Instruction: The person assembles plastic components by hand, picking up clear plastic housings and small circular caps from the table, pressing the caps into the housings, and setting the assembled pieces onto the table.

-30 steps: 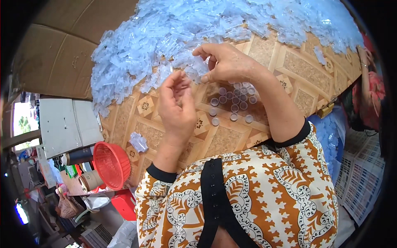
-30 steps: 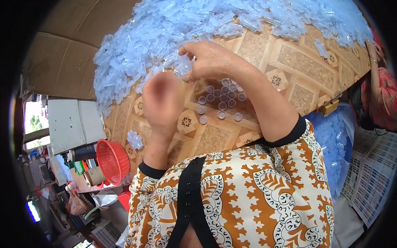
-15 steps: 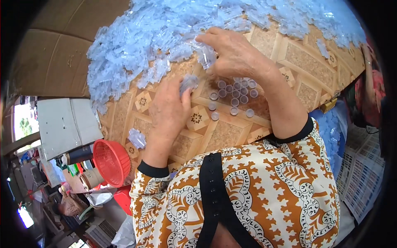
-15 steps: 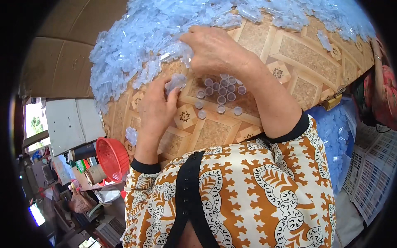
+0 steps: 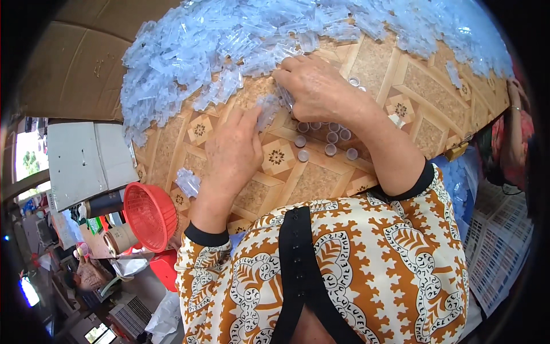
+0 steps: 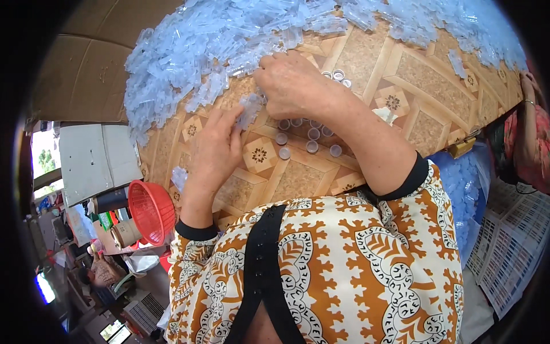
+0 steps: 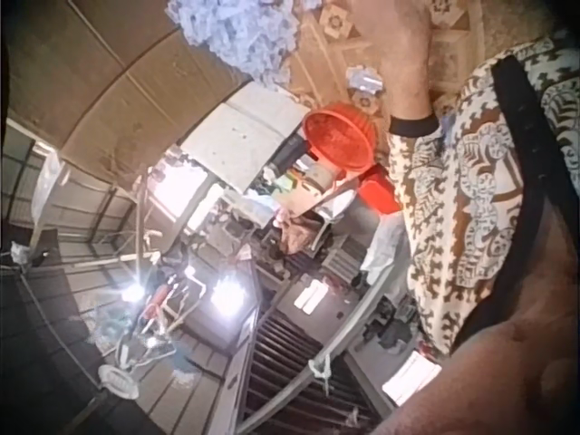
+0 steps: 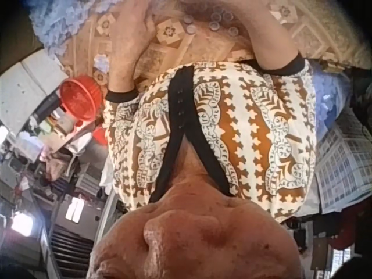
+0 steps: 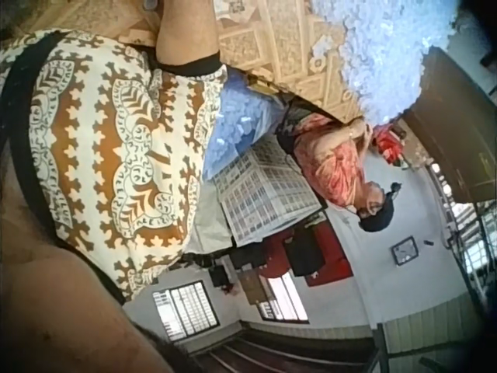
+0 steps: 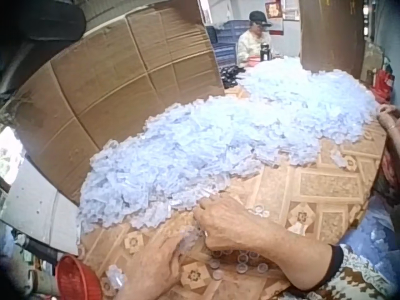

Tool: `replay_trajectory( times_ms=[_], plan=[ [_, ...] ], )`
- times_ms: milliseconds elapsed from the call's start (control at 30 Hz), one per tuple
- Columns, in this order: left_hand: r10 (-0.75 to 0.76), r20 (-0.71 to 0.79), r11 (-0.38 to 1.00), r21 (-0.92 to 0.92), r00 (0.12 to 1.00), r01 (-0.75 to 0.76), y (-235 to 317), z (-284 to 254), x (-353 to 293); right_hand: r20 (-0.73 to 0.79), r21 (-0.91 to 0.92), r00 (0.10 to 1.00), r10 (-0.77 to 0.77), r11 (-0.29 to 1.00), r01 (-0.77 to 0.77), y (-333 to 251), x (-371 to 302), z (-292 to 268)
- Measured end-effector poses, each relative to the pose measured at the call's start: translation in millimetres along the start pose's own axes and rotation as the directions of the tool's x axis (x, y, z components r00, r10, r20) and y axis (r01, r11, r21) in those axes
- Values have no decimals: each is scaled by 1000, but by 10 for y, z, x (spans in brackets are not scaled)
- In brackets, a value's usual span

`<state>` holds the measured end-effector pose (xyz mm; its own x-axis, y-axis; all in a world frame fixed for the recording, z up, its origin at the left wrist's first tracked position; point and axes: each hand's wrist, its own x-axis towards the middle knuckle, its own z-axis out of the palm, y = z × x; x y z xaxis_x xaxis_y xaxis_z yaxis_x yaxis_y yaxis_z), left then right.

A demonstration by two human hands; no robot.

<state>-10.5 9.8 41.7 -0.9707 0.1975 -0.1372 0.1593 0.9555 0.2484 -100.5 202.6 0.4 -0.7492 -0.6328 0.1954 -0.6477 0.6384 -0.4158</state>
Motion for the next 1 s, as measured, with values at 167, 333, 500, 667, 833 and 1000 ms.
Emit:
replay_trajectory(
  times_ms=[167, 333, 500, 667, 833, 1000],
  plan=[
    [78, -141, 989, -116, 987, -95, -114, 73, -73, -7, -26, 1000, -16, 1000, 16, -19, -10, 2],
    [255, -124, 966, -4, 959, -257, -86, 20, 111, -13, -32, 1000, -13, 999, 13, -39, -4, -12],
    [264, -55, 955, -126, 963, -269, -210, 130, 244, 30, -17, 999, 21, 1000, -21, -82, 21, -1],
    [-91, -302, 931, -363, 949, -27, -232, 346, 158, -5, 17, 998, -55, 998, 55, -137, 46, 49],
    [-346, -231, 827, -532, 909, 180, -175, 249, 142, -290, 77, 953, -90, 990, 117, 22, 99, 97],
    [-368, -313, 698, -715, 876, 38, -376, 484, 80, -302, -21, 950, -79, 997, 76, 123, 190, 162]
  ],
)
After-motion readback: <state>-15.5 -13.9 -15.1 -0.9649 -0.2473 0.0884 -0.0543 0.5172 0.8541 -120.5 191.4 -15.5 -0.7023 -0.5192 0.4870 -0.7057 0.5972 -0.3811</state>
